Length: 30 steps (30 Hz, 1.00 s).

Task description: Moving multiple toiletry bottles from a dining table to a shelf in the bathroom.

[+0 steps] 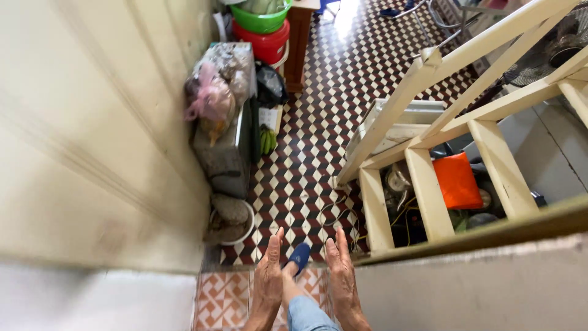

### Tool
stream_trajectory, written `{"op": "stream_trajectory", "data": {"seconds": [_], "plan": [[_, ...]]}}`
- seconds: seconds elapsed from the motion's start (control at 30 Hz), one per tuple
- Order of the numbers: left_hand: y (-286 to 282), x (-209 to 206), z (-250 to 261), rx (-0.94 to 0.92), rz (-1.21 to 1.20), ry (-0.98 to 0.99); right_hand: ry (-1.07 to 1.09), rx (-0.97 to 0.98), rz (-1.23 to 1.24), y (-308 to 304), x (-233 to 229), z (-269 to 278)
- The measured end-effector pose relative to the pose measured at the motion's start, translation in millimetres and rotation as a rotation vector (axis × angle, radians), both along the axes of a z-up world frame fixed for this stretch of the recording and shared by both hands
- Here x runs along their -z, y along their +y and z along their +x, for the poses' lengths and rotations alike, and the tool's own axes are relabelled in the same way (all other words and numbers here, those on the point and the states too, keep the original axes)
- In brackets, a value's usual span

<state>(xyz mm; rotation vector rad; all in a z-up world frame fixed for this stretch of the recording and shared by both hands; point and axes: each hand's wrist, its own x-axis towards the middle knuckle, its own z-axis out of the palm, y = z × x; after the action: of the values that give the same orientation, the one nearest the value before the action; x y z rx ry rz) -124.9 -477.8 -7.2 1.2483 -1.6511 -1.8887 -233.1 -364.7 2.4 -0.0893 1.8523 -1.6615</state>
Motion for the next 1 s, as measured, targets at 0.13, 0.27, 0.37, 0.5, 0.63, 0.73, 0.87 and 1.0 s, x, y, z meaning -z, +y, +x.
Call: {"op": "stream_trajectory", "data": {"seconds": [0.13,0.27,0.37,0.5,0.63,0.73,0.87,1.0], "plan": [[-46,-21,-72,0.018,0.124,0.074,0.037,0.035,-0.081,-45,-8,-67],[-85,-37,-153,0.112,0.104,0.032,-0.005,0.112,-0.059,-84,-27,-137],[-110,-44,-207,0.177,0.103,0.073,0.02,0.161,-0.078,-107,-33,-184],[-126,-47,-256,0.232,0.08,0.096,0.098,0.214,-0.096,-116,-31,-228],[-138,-41,-306,0.262,0.107,0.053,-0.021,0.296,-0.033,-127,-37,-263],[-150,-44,-342,0.326,0.162,0.041,-0.028,0.355,-0.09,-136,-26,-295],[-182,-28,-395,0.329,0.173,0.073,-0.065,0.401,-0.168,-164,-19,-341],[-233,-12,-456,0.338,0.121,0.044,-0.063,0.386,-0.164,-207,-1,-399]]}}
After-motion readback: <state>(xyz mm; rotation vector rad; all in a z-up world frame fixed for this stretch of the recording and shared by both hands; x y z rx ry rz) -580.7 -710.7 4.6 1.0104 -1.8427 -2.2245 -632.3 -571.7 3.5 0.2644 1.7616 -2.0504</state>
